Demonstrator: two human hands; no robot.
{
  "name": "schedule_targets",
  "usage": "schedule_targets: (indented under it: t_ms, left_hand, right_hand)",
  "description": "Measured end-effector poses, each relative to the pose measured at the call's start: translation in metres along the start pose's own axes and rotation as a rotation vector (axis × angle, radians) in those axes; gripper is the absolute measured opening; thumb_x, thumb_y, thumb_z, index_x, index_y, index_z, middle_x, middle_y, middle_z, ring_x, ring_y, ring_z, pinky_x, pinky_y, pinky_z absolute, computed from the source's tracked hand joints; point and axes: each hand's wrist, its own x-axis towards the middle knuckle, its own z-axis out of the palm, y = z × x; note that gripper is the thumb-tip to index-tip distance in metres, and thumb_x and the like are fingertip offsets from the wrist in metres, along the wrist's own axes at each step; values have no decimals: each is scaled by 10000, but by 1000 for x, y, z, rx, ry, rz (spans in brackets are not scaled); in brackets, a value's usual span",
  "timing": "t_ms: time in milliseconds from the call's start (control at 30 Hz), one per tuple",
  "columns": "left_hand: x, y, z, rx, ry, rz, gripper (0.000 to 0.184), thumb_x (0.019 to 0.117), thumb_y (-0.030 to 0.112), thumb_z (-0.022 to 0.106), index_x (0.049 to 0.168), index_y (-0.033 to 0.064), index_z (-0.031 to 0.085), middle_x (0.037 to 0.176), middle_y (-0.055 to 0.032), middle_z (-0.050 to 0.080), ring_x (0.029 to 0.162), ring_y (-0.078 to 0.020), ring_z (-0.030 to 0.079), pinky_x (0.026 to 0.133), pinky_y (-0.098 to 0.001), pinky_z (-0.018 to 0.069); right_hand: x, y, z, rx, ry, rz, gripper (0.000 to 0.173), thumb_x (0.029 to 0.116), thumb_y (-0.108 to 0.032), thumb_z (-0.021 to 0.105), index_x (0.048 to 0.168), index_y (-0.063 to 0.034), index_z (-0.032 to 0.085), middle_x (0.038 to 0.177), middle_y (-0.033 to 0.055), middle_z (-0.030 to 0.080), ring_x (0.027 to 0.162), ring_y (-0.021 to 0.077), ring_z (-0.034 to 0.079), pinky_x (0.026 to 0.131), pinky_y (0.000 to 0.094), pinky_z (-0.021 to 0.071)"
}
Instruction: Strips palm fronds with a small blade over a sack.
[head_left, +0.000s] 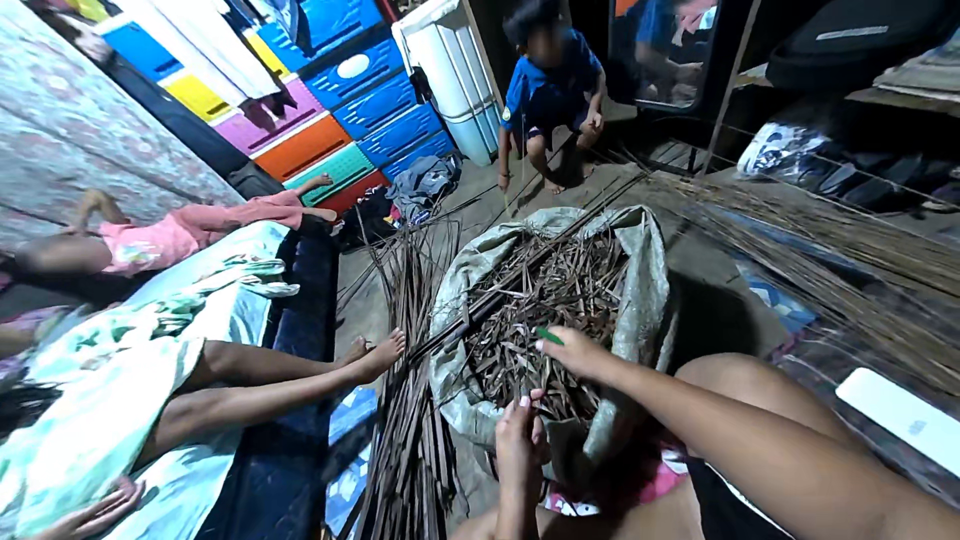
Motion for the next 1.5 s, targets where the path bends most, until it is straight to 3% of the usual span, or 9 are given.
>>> schedule_targets:
  t_ms: [233,400,500,600,833,967,1233,1367,1500]
  left_hand:
    - [-8,0,9,303,-57,-17,301,1084,116,445,1264,-64,606,621,-12,581,471,-64,537,442,-207,464]
    - [-1,-6,8,822,55,-1,371,1126,251,413,1219,-16,654,656,-52,615,526,-128,584,545,-313,526]
    - [7,-6,3,1031,124,-19,407,1126,247,402,1292,-25,657,916,-212,710,819,-325,697,814,-524,559]
    - [7,0,1,1120,189,-60,366,1097,183,425,1240,-47,672,966,-244,709,905,-371,704,867,-555,544]
    - [7,-2,2,1155,195,-12,356,1105,170,402,1111,-63,671,871,-216,689,810,-342,695,798,-524,558]
    - [4,-2,7,1148,182,10,384,1114,197,425,1375,-2,625,1010,-228,729,886,-348,716,862,-528,558]
    - [3,2,2,1067,241,44,403,1125,230,409,1339,-35,624,1042,-251,712,911,-365,704,868,-545,544]
    - [7,-6,-1,741,234,93,354,1122,174,392,1125,-60,658,596,-51,581,474,-116,532,486,-293,466]
    - [-2,-5,-2,310,186,78,360,1115,131,369,1169,-86,651,485,19,514,366,-27,438,368,-195,372]
  right_hand:
    - [7,-2,15,258,-59,139,257,1099,-239,500,1223,-23,561,745,10,470,555,94,431,533,266,400]
    - [10,5,11,-131,-28,52,330,1100,-238,475,1226,32,618,1048,233,653,962,349,637,886,549,494]
    - [-18,-12,22,-449,-211,-7,313,1059,-229,503,1243,-17,643,1123,258,687,1093,440,659,925,659,486]
    - [-42,-23,33,-639,-390,24,346,1083,-255,473,1270,-9,628,1191,264,682,1172,454,641,956,665,478]
    - [-37,-19,45,-740,-305,116,375,1098,-283,471,1305,6,591,1249,263,673,1217,449,635,978,633,494]
    - [-10,-5,39,-700,-167,218,377,1090,-239,470,1342,14,589,1306,277,649,1241,468,618,996,659,481]
    - [-20,-18,25,-587,-172,129,398,1089,-310,463,1281,-6,630,1236,262,677,1199,453,637,981,657,479]
    - [-32,-8,39,-633,-247,76,366,1084,-290,481,1233,9,632,1181,271,688,1161,455,654,946,653,496]
    - [-10,-4,31,-661,-125,141,381,1097,-284,472,1304,2,614,1270,261,671,1218,451,634,996,645,481]
